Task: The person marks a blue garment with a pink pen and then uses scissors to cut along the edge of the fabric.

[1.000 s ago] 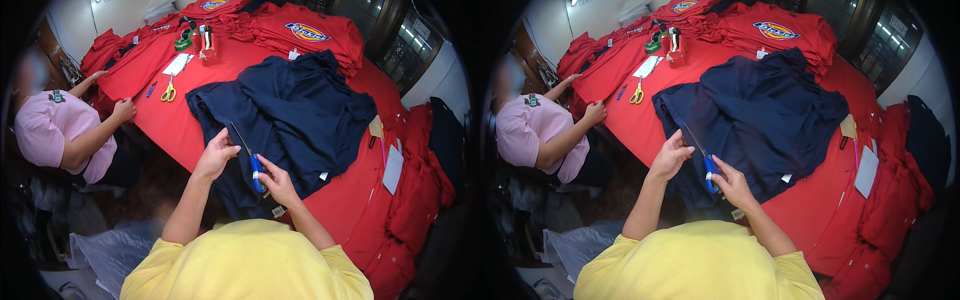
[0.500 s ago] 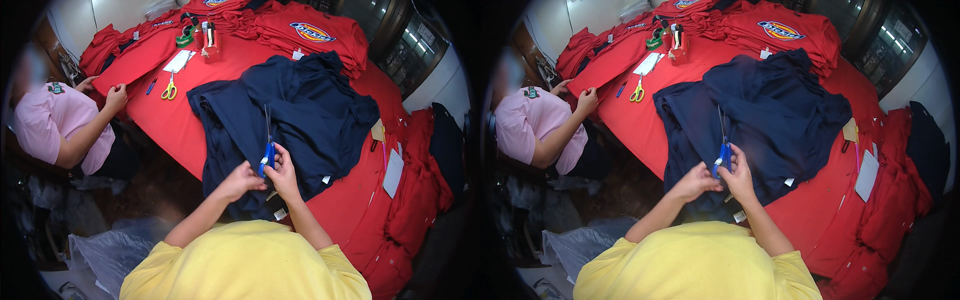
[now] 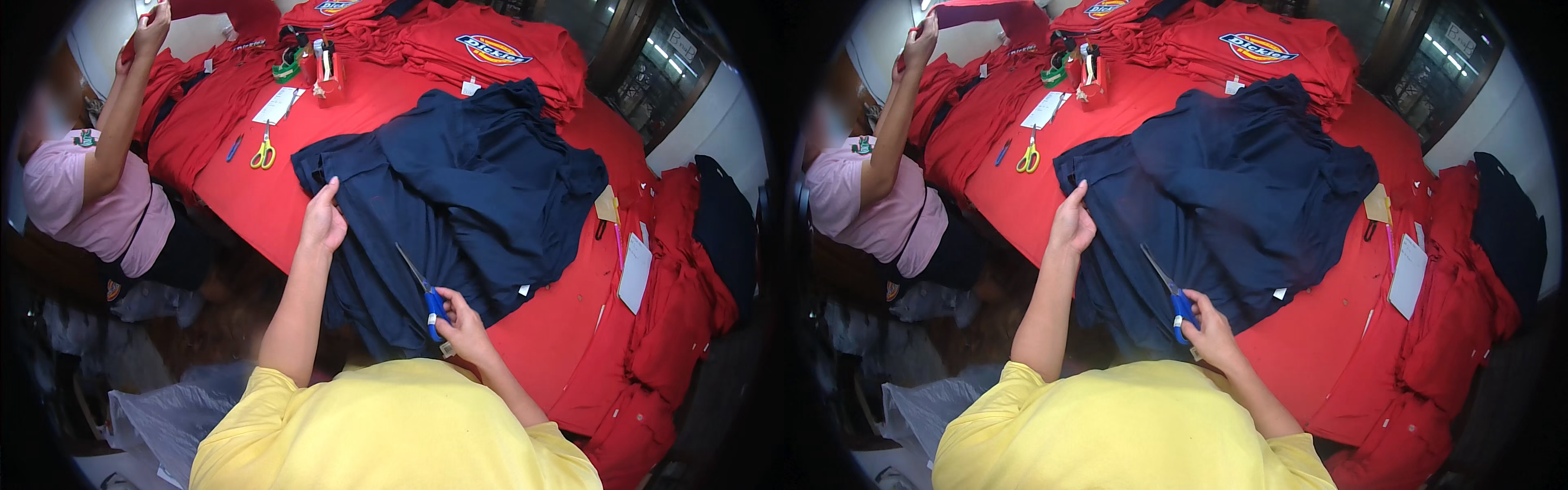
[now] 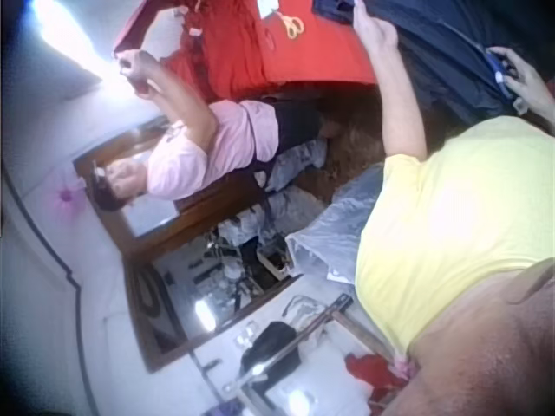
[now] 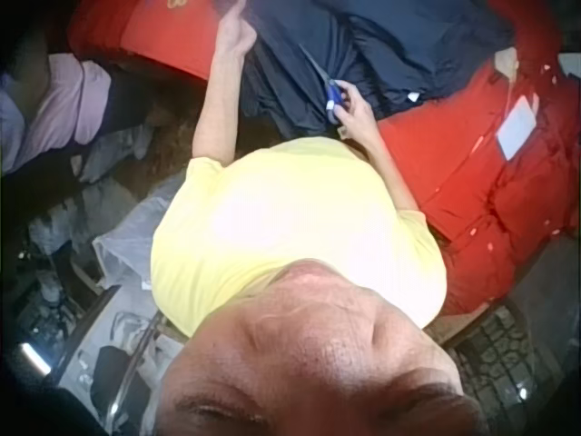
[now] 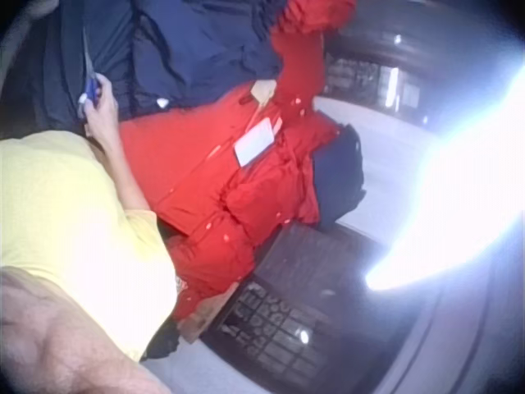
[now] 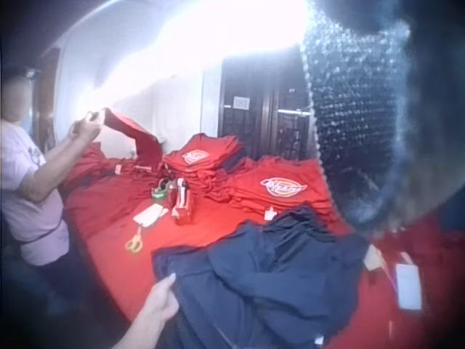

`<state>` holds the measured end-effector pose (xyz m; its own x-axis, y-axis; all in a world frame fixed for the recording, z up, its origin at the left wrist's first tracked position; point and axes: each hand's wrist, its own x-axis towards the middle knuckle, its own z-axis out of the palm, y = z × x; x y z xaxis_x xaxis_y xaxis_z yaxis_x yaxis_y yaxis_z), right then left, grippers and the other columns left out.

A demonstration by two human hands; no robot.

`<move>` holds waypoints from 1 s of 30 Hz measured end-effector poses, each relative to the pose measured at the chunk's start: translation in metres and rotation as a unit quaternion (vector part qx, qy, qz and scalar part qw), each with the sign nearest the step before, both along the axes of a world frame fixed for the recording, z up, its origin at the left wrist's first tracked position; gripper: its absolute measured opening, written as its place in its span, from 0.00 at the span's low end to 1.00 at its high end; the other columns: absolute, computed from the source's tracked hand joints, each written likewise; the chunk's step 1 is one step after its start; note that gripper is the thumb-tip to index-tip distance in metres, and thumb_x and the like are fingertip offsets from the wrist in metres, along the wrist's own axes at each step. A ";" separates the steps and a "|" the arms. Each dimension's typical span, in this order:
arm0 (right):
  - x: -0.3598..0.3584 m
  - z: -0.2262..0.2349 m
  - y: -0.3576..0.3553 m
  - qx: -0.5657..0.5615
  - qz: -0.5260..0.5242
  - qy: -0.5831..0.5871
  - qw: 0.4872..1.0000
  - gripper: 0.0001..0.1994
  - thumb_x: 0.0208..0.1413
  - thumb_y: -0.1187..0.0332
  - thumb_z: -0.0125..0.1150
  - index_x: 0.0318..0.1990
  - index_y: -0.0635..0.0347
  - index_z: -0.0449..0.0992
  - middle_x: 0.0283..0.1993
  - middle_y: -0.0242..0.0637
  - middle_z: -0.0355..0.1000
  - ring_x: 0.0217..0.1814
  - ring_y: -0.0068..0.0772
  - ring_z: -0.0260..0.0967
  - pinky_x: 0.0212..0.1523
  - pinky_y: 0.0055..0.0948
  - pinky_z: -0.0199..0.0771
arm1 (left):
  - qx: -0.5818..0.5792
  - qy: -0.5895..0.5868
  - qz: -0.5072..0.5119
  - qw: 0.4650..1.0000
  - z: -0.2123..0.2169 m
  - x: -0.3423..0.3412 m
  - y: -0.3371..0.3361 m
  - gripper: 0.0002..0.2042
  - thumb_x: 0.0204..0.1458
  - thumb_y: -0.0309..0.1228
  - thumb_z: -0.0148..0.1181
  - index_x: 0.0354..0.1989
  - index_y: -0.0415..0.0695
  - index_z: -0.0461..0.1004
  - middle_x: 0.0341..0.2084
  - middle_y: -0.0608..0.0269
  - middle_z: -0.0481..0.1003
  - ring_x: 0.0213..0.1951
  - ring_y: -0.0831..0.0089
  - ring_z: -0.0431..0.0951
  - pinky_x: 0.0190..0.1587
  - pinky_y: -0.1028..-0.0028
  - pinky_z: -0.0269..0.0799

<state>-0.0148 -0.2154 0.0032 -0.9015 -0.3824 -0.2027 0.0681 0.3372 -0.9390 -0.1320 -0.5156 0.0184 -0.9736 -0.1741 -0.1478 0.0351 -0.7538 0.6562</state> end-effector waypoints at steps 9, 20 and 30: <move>-0.051 0.042 -0.050 -0.109 0.016 0.192 0.975 0.28 0.53 0.71 0.65 0.61 0.64 0.64 0.43 0.43 0.73 0.38 0.25 0.73 0.43 0.26 0.74 | -0.120 0.026 0.030 0.992 0.016 0.008 -0.012 0.11 0.60 0.29 0.53 0.48 0.38 0.72 0.41 0.61 0.77 0.43 0.71 0.77 0.49 0.67 0.73; -0.067 0.035 -0.082 -0.022 0.058 0.279 0.958 0.26 0.56 0.72 0.60 0.62 0.65 0.63 0.40 0.43 0.71 0.34 0.31 0.73 0.38 0.28 0.73 | -0.180 0.018 0.000 0.983 0.047 0.038 0.012 0.09 0.58 0.25 0.55 0.45 0.37 0.76 0.38 0.64 0.78 0.38 0.77 0.77 0.43 0.73 0.73; -0.073 0.040 -0.066 -0.167 -0.006 0.092 0.982 0.22 0.58 0.76 0.54 0.61 0.65 0.66 0.36 0.36 0.71 0.33 0.23 0.71 0.35 0.25 0.74 | -0.157 0.002 0.041 0.987 0.036 0.035 0.006 0.03 0.55 0.25 0.59 0.36 0.41 0.76 0.31 0.68 0.77 0.32 0.81 0.76 0.35 0.77 0.71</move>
<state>-0.0881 -0.2816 0.0431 -0.9159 -0.3891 0.0986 -0.1111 0.0095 -0.9938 -0.0968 -0.5092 0.0541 -0.9549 -0.2886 -0.0695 0.0912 -0.5079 0.8566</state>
